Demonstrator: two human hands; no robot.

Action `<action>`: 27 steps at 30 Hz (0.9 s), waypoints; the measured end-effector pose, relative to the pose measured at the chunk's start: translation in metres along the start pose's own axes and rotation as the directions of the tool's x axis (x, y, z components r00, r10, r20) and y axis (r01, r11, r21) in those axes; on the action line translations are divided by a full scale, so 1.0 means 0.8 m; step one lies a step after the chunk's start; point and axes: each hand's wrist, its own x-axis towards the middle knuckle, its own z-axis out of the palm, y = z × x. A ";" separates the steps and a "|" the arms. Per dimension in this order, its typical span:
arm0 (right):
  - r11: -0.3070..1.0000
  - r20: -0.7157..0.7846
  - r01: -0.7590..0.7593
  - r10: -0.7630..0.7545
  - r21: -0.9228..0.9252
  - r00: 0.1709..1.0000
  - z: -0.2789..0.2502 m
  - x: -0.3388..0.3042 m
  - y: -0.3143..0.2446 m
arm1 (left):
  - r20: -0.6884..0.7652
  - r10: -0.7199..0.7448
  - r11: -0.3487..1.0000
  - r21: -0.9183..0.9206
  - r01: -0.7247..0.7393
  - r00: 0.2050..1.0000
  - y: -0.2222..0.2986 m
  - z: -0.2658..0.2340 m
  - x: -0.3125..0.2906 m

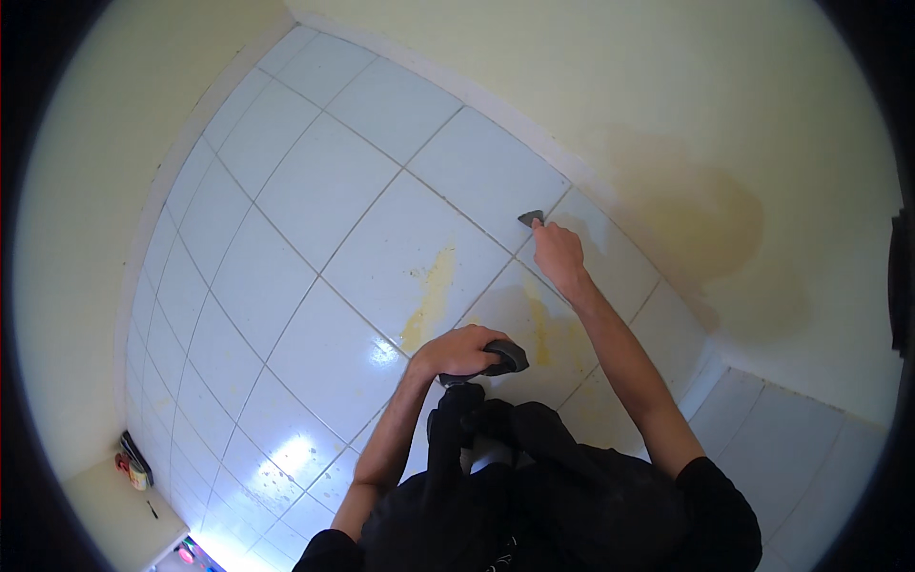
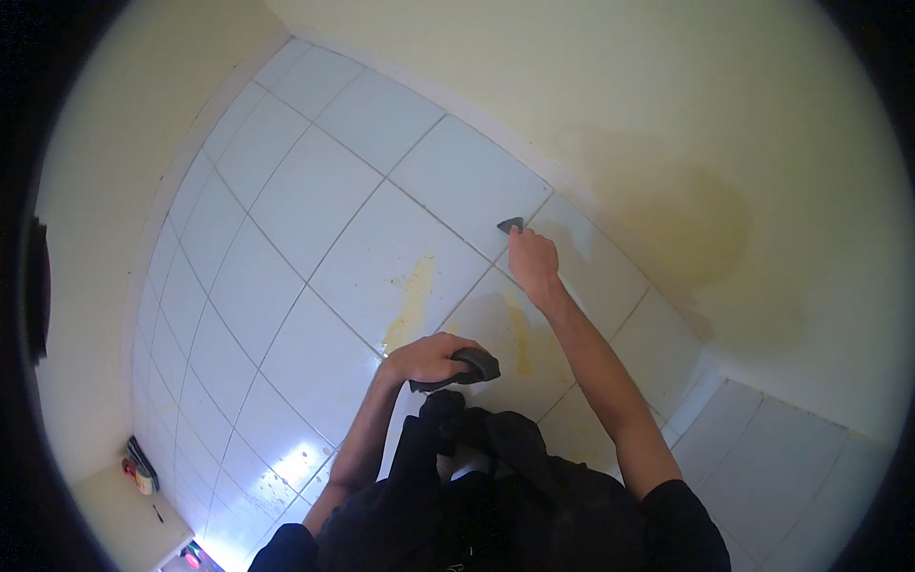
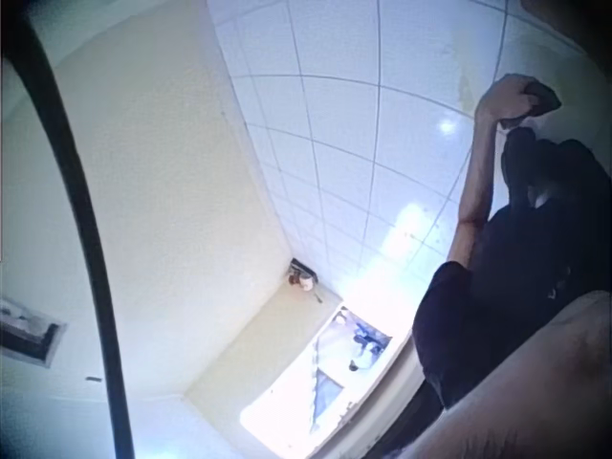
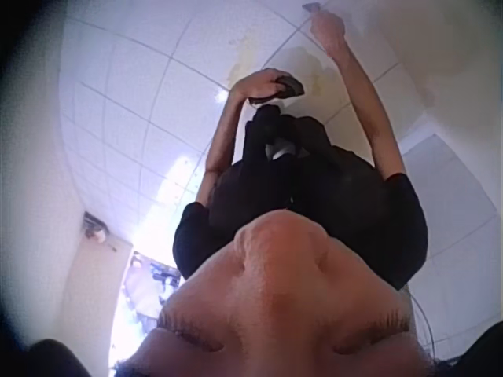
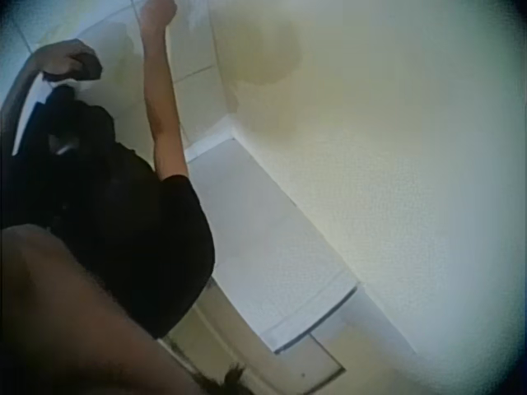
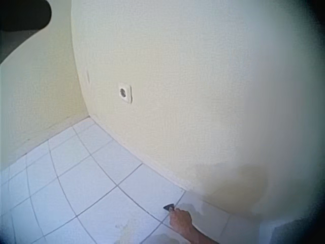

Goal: The person scrapes yellow residue from tiled flooring using a putty knife and wipes the surface with a dark cloth.

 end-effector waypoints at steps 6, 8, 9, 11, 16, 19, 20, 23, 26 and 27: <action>1.000 -0.053 0.007 -0.007 -0.010 0.999 0.007 -0.004 -0.001 | -0.012 0.017 1.000 -0.012 -0.017 1.000 -0.001 0.000 -0.001; 1.000 -0.091 0.013 -0.013 -0.009 0.996 0.006 -0.005 0.001 | -0.009 0.033 0.999 -0.014 -0.033 0.999 -0.002 -0.001 0.000; 1.000 -0.080 0.019 -0.019 -0.003 0.997 0.006 -0.006 0.002 | -0.009 0.035 0.999 -0.025 -0.035 0.999 0.000 -0.003 -0.001; 1.000 -0.069 0.017 -0.017 0.002 0.997 0.007 -0.005 0.001 | -0.002 0.041 0.999 -0.032 -0.041 0.999 0.001 -0.005 -0.003; 1.000 -0.090 0.020 -0.018 0.019 0.996 0.013 -0.005 0.002 | -0.050 0.008 0.988 -0.155 -0.015 0.999 0.012 -0.011 -0.010; 1.000 -0.061 0.008 -0.007 0.013 0.998 0.009 -0.002 -0.003 | -0.080 0.020 0.985 -0.172 -0.033 0.997 0.006 -0.014 -0.012; 1.000 -0.061 0.006 -0.005 0.012 0.998 0.010 -0.001 -0.002 | -0.079 0.021 0.985 -0.172 -0.035 0.997 0.006 -0.016 -0.013; 1.000 -0.115 0.005 -0.002 0.023 0.993 0.007 0.002 -0.004 | -0.108 0.078 0.974 -0.203 -0.098 0.991 0.010 -0.022 -0.017; 0.999 -0.034 -0.015 0.017 0.049 0.999 -0.001 0.006 -0.012 | -0.150 0.064 0.963 -0.252 -0.100 0.987 0.012 -0.028 -0.022; 0.999 -0.057 -0.021 0.024 0.046 0.998 0.000 0.008 -0.012 | -0.178 0.078 0.962 -0.244 -0.120 0.981 0.012 -0.029 -0.022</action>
